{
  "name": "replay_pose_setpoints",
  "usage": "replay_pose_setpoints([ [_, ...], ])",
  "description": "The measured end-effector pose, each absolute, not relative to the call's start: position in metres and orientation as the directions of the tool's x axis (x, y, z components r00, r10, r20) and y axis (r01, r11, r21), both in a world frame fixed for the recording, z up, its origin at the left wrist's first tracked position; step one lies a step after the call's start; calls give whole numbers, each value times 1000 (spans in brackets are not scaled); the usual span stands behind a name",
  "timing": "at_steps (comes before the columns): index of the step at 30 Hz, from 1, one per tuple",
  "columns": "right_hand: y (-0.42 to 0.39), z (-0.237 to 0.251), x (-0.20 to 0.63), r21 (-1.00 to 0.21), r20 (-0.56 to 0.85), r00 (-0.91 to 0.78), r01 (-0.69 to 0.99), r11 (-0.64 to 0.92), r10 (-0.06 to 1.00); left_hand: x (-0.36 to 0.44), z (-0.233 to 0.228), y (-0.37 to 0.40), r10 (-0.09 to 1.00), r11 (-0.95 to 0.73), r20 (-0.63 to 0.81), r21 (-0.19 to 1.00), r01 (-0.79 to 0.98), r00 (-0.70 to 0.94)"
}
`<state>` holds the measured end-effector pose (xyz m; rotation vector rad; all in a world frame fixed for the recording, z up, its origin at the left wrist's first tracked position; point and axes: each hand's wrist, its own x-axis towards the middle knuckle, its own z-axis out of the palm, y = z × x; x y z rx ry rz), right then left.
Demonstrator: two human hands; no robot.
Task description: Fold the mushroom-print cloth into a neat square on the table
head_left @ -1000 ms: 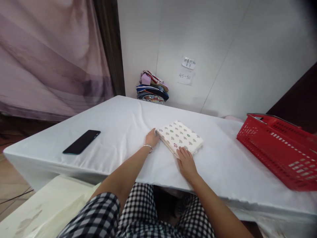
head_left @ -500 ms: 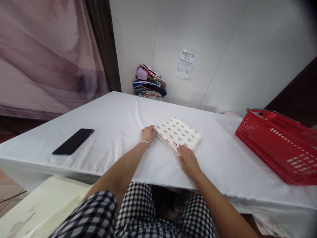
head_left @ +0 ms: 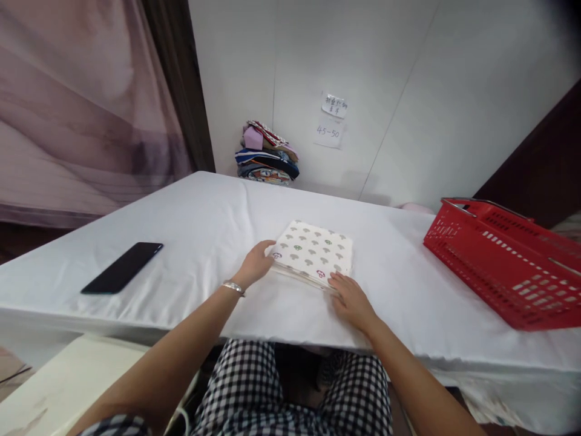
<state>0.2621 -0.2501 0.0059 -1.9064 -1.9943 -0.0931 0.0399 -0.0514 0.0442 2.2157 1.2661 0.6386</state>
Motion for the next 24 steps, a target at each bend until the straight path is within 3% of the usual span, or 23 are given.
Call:
replay_pose_setpoints([
  [2, -237, 20, 252, -223, 322, 22, 973, 53, 947, 57, 52, -51, 808, -565, 285, 623, 541, 515],
  [5, -203, 38, 239, -249, 358, 68, 968, 25, 931, 87, 49, -52, 672, -735, 381, 443, 513, 634],
  [9, -161, 34, 243, -260, 217, 241, 948, -182, 946, 112, 24, -49, 676, -732, 196, 293, 615, 710],
  [12, -150, 16, 253, -255, 108, 328, 922, -293, 938, 113, 14, -46, 682, -724, 143, 273, 634, 717],
  [17, -152, 4, 258, -258, 108, 336, 918, -300, 936, 119, 32, -28, 673, -699, -35, 298, 650, 739],
  [24, -145, 13, 253, -301, 42, 354, 896, -326, 934, 135, 19, -18, 709, -698, 88, 222, 680, 700],
])
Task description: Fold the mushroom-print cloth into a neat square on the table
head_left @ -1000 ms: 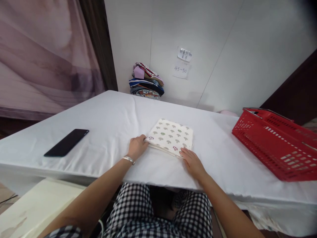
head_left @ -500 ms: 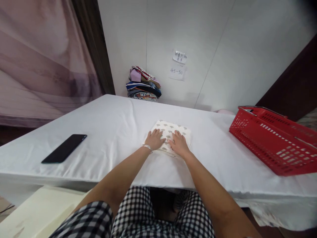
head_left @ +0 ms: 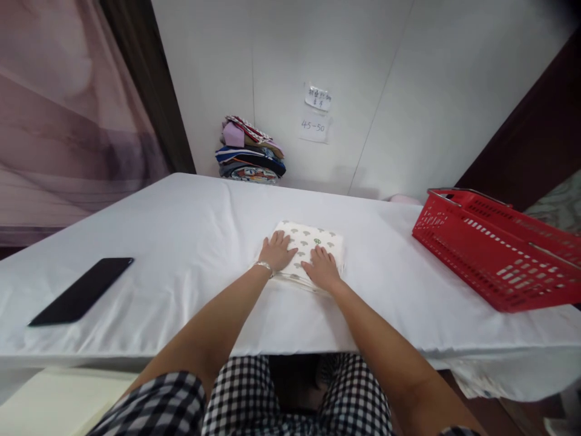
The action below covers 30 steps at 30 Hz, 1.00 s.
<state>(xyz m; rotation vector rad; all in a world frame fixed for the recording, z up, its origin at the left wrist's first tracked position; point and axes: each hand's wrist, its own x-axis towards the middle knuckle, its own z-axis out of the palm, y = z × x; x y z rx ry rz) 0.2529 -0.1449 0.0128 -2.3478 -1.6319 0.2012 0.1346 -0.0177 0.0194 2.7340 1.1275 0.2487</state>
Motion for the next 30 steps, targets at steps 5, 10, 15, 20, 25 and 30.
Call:
replay_pose_setpoints([
  [5, -118, 24, 266, -295, 34, 424, 869, -396, 905, 132, 10, -20, 705, -708, 102, 156, 688, 702],
  [10, -116, 17, 296, -253, 0, 525, 823, -508, 851, 129, 11, -16, 687, -725, 97, 157, 670, 720],
  [15, -117, 5, 298, -278, 49, 529, 822, -497, 847, 131, 15, -17, 693, -719, 105, 171, 674, 713],
  [20, -112, 7, 321, -634, 131, 583, 671, -384, 802, 152, 24, -58, 547, -836, 177, 175, 521, 818],
  [25, -124, 9, 384, -756, 115, 749, 492, -431, 652, 174, 20, -105, 197, -972, 225, 171, 160, 954],
  [30, -124, -4, 409, -796, 23, 782, 392, -461, 623, 174, 17, -112, -6, -992, 194, 125, -30, 981],
])
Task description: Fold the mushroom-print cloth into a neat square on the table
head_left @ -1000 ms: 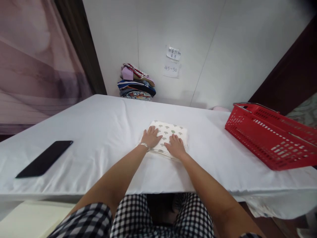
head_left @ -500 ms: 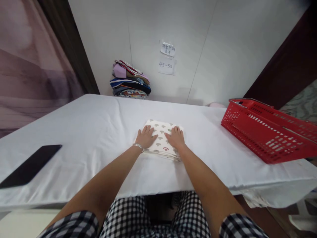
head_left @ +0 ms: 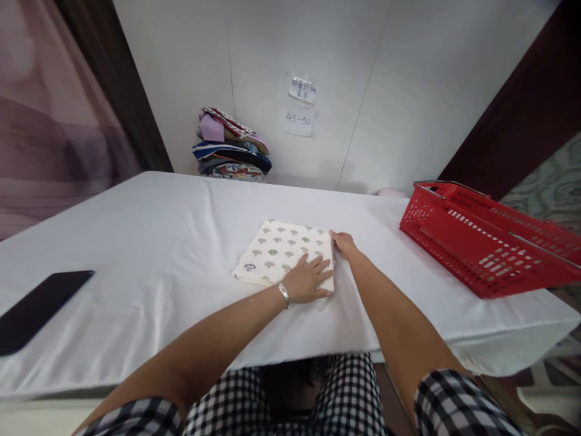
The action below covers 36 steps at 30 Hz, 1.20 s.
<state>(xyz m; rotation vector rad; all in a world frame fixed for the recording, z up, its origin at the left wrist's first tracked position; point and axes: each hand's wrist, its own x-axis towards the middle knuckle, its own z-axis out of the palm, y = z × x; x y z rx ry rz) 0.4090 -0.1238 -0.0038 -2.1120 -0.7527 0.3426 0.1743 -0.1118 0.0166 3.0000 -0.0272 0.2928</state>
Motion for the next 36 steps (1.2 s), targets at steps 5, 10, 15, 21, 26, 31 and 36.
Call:
replay_pose_setpoints([
  [5, -108, -9, 409, -799, 82, 793, 414, -435, 603, 169, 14, -109, -60, -992, 248, 95, -86, 967],
  [10, -101, -8, 416, -791, 165, 787, 465, -398, 594, 167, 10, -111, -62, -990, 262, 109, -93, 963],
  [15, -95, -14, 427, -798, 152, 780, 460, -390, 607, 166, 9, -113, -56, -990, 278, 110, -90, 959],
  [21, -87, -23, 431, -809, 105, 788, 422, -408, 607, 167, 9, -114, -41, -991, 250, 114, -71, 967],
  [26, -95, -18, 429, -813, 65, 770, 410, -414, 635, 167, 6, -113, -50, -990, 255, 113, -81, 966],
  [31, -118, -11, 414, -813, 39, 763, 400, -424, 645, 167, 4, -111, -66, -992, 259, 86, -91, 964],
  [36, -143, -10, 387, -803, 23, 776, 390, -450, 631, 164, 4, -117, -28, -997, 296, 55, -46, 955],
])
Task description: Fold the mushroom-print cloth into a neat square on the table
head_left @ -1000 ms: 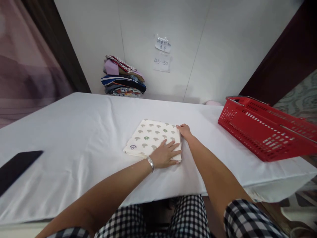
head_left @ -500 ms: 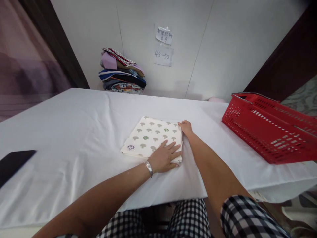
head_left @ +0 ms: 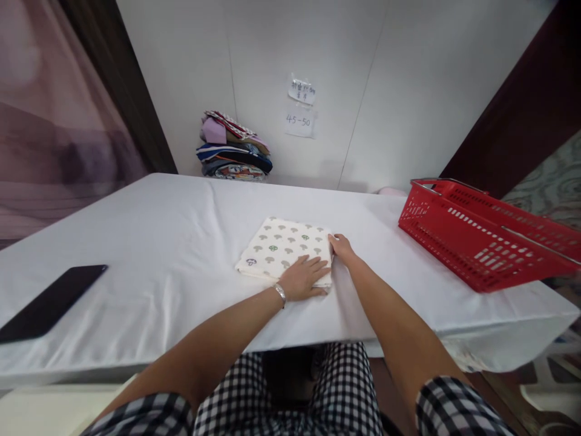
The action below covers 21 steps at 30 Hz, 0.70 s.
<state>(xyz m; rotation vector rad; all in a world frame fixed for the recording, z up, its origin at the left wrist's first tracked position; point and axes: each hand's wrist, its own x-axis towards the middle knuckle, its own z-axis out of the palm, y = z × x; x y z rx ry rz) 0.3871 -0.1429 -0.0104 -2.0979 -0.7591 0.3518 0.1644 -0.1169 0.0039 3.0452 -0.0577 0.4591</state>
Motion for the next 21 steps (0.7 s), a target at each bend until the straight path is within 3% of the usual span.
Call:
replay_pose_setpoints([
  [12, -213, -8, 299, -778, 90, 755, 461, -428, 649, 148, 1, -137, 166, -986, 417, 54, 158, 893],
  [17, -229, -17, 278, -860, 191, 751, 438, -260, 632, 142, 4, -135, 249, -969, 425, 117, 220, 870],
  [21, -233, -23, 274, -836, 274, 704, 511, -199, 655, 134, -1, -135, 217, -976, 405, 83, 201, 888],
])
